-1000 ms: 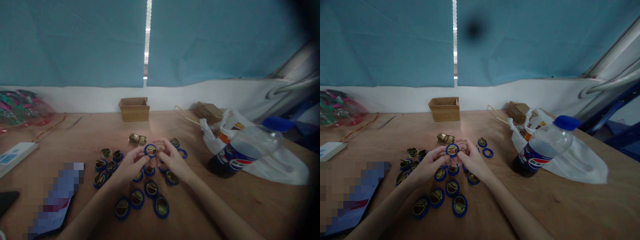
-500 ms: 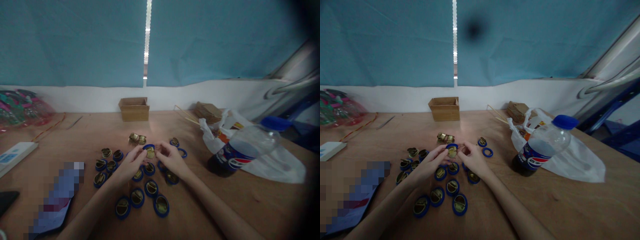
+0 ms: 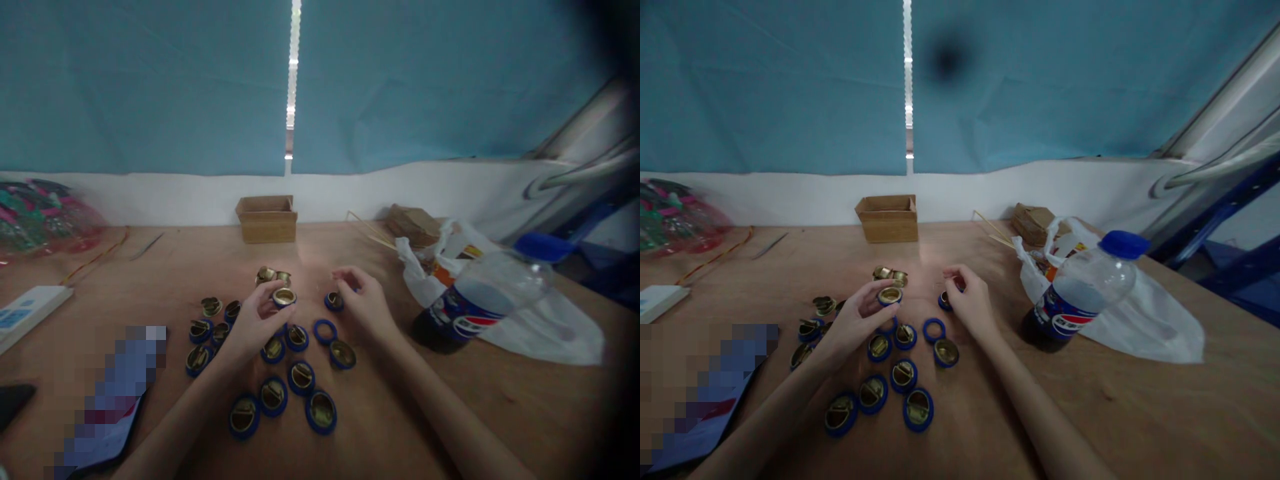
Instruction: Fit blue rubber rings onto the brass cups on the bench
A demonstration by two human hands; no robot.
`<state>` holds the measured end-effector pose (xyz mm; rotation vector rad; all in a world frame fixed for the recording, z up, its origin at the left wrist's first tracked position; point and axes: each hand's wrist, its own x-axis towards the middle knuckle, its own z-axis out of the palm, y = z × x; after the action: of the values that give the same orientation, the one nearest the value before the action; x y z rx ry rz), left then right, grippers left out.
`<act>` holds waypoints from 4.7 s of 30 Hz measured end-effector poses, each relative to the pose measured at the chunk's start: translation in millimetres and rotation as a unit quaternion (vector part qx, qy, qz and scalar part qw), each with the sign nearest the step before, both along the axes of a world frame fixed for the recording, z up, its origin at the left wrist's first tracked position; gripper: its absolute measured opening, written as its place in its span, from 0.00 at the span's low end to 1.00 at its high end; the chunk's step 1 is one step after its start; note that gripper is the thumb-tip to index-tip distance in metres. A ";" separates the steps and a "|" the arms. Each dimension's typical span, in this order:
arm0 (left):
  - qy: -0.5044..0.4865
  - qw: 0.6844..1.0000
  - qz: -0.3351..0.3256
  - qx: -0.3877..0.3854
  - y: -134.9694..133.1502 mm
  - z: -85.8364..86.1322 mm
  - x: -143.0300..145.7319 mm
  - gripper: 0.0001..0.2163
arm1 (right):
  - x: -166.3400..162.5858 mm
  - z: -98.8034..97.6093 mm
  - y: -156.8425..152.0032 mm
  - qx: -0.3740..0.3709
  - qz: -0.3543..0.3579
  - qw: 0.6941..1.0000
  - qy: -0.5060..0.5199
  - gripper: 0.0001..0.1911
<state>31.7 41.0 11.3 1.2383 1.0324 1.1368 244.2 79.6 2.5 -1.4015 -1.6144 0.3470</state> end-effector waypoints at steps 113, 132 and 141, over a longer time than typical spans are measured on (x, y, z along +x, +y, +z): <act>0.078 0.995 0.011 0.069 -2.9 -0.9 -1.3 0.10 | 4.6 -20.1 9.6 -0.041 0.005 0.963 -0.266 0.07; 0.064 0.996 0.009 0.062 -4.4 0.9 -0.6 0.10 | 1.1 -18.2 8.8 -0.039 0.074 0.955 -0.286 0.05; 0.075 0.995 0.005 0.067 -2.5 -0.5 -1.0 0.09 | -10.0 -13.2 -3.0 -0.143 -0.018 0.939 -0.311 0.13</act>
<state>30.7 38.4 10.9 1.4437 1.0898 1.1492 234.2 76.7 -10.7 -1.8891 -2.1004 0.1154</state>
